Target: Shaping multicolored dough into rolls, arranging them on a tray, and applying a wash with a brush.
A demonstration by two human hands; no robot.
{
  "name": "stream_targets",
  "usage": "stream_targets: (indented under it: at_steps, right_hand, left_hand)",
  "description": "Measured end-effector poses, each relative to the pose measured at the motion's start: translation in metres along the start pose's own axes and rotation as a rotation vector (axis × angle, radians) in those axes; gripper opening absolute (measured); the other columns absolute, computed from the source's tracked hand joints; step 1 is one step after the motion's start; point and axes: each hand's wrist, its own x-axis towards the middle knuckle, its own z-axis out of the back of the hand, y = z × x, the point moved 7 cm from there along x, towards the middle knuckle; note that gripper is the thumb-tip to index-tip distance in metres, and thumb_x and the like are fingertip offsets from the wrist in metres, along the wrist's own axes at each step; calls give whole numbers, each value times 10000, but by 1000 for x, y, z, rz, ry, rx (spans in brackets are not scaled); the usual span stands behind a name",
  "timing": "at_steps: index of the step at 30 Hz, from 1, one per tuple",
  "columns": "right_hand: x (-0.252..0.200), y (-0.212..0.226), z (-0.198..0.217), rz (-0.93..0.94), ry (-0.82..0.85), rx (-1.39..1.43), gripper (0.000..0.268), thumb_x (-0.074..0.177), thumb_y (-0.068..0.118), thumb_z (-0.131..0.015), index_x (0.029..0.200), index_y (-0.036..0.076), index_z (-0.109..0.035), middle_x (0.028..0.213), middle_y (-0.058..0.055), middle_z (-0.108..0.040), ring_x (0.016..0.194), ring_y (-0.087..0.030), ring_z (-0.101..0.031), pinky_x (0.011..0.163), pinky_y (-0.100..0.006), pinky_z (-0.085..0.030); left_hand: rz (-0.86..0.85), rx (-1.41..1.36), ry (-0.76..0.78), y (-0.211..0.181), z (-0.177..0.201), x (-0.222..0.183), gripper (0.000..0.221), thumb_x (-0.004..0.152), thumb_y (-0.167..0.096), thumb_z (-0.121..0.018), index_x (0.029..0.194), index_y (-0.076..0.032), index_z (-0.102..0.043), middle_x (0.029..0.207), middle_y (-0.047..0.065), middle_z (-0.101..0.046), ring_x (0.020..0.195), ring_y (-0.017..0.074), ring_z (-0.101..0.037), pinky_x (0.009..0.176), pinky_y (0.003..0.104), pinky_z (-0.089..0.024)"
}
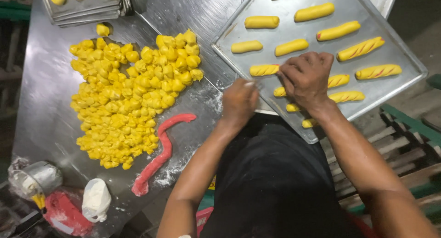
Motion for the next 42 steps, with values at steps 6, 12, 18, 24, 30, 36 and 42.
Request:
stream_targets:
  at_steps: [6,12,18,24,30,36,42]
  right_hand:
    - [42,18,-20,67,-85,-3,188,972,221,-816,1111,132,-727,1074,22,-670,1034,-222,-577,973,-451,-346]
    - [65,21,-48,127,-45,-40,164,980,242,-827,1076,152,-729,1064,51,-666,1021,-199,-572,944,-445,-341]
    - [62,15,-40,111,-69,-44,141,981,244,-817,1021,143,-727,1046,52,-690,1034,-193,-575,950,-448,-342]
    - [61,8,-41,118,-61,-45,141,963,220,-828,1053,151,-744,1048,52,-700,1036,-196,-592,955,-457,-345]
    - [54,1,-40,92,-67,-34,121,965,195,-815,984,118,-724,991,22,-689,1016,-206,-590,940,-466,-342]
    - [64,-8,-27,62,-42,-5,114,923,181,-818,951,147,-713,988,20,-665,1005,-220,-595,935,-475,-343]
    - [86,-22,-19,48,-112,-33,158,949,197,-809,1070,121,-741,1050,20,-663,1043,-226,-565,964,-461,-341]
  left_hand:
    - [-21,112,-217,22,45,31,147,915,-26,-745,1054,-58,-708,931,116,-669,826,306,-689,702,408,-551]
    - [-53,121,-202,35,29,53,138,890,-57,-740,1026,-61,-719,875,109,-636,780,308,-664,678,431,-531]
    - [-19,121,-179,31,30,48,156,889,-61,-724,1044,-56,-716,860,110,-609,762,306,-654,657,433,-522]
    - [-27,114,-164,29,18,52,121,883,-75,-746,995,-65,-703,872,107,-623,769,314,-654,668,448,-527]
    - [-13,78,-175,17,19,59,144,885,-92,-735,1025,-87,-699,887,99,-633,767,297,-663,665,427,-537]
    - [-36,115,-60,18,18,67,108,866,-103,-755,953,-75,-698,851,112,-618,747,312,-657,635,442,-516]
    - [-84,122,-168,13,16,109,69,925,-90,-730,977,-68,-691,876,102,-619,779,313,-659,672,439,-528]
